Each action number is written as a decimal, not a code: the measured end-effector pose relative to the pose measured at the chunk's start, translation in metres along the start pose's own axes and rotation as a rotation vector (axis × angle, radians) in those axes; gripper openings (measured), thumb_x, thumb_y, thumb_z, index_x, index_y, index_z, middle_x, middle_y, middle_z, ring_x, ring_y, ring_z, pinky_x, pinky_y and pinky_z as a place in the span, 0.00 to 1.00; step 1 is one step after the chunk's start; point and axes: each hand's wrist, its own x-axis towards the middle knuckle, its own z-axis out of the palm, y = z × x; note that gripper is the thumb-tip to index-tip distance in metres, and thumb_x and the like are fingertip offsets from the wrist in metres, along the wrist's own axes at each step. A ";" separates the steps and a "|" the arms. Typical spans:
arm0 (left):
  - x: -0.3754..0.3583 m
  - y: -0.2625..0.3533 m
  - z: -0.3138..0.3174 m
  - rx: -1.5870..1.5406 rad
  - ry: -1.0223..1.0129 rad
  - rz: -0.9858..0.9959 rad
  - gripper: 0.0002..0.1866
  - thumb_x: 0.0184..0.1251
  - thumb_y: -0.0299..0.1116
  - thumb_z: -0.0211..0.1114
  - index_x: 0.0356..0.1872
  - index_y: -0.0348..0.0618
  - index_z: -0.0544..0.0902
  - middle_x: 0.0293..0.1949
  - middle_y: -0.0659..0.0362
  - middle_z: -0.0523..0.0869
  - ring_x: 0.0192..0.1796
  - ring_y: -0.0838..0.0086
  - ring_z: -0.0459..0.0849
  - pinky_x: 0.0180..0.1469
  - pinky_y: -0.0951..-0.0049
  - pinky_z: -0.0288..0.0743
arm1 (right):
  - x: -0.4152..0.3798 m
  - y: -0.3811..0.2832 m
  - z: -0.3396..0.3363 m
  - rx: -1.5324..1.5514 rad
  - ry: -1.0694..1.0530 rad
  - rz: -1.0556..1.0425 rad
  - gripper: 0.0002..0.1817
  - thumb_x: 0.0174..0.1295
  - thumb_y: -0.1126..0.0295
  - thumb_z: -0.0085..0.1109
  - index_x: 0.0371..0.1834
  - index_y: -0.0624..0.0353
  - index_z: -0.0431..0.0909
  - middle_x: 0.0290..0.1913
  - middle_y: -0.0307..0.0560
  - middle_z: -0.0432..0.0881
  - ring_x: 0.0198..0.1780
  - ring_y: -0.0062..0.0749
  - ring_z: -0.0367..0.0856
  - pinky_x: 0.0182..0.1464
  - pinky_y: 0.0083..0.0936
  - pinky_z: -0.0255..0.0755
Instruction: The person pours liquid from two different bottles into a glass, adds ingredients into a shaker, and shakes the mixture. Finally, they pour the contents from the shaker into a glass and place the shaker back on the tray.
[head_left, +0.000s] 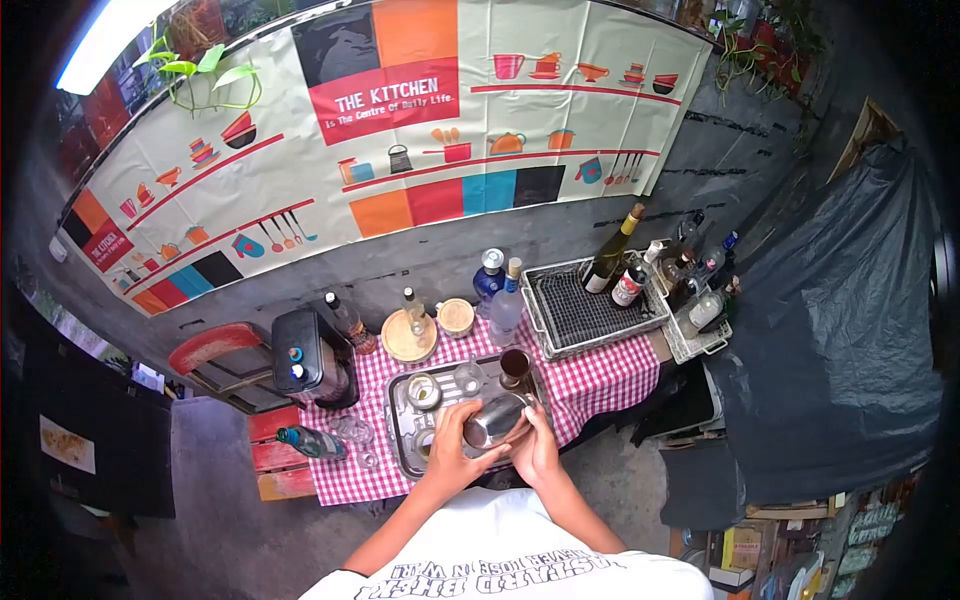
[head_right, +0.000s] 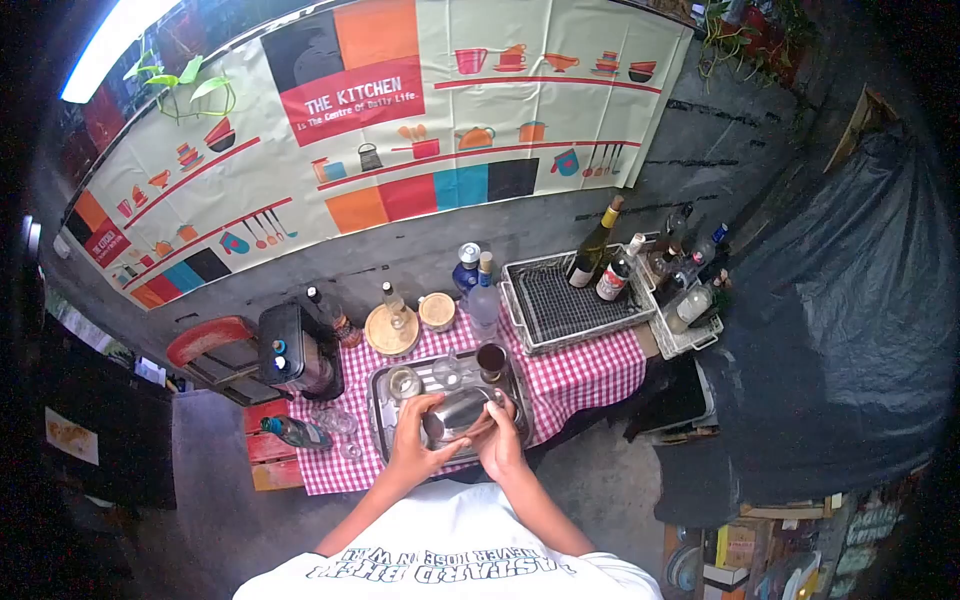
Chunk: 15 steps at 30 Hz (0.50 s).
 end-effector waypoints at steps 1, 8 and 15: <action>0.001 0.002 0.007 -0.051 -0.037 -0.049 0.39 0.43 0.35 0.84 0.58 0.35 0.74 0.54 0.47 0.79 0.57 0.53 0.78 0.60 0.59 0.72 | 0.000 -0.007 -0.004 -0.075 0.040 -0.111 0.24 0.70 0.66 0.53 0.68 0.50 0.61 0.58 0.42 0.72 0.58 0.30 0.74 0.60 0.33 0.72; 0.004 0.011 0.049 0.001 -0.106 -0.015 0.42 0.45 0.31 0.83 0.63 0.37 0.69 0.58 0.47 0.75 0.60 0.55 0.76 0.63 0.61 0.72 | -0.003 -0.063 -0.026 -0.585 -0.055 -0.458 0.41 0.63 0.72 0.60 0.75 0.56 0.46 0.63 0.47 0.64 0.61 0.31 0.68 0.65 0.31 0.64; 0.006 0.020 0.081 -0.064 -0.132 -0.065 0.43 0.45 0.25 0.79 0.63 0.40 0.62 0.59 0.46 0.67 0.61 0.55 0.71 0.64 0.61 0.69 | -0.023 -0.100 -0.015 -1.027 -0.189 -0.636 0.48 0.54 0.72 0.72 0.74 0.64 0.49 0.67 0.61 0.67 0.65 0.46 0.72 0.64 0.38 0.70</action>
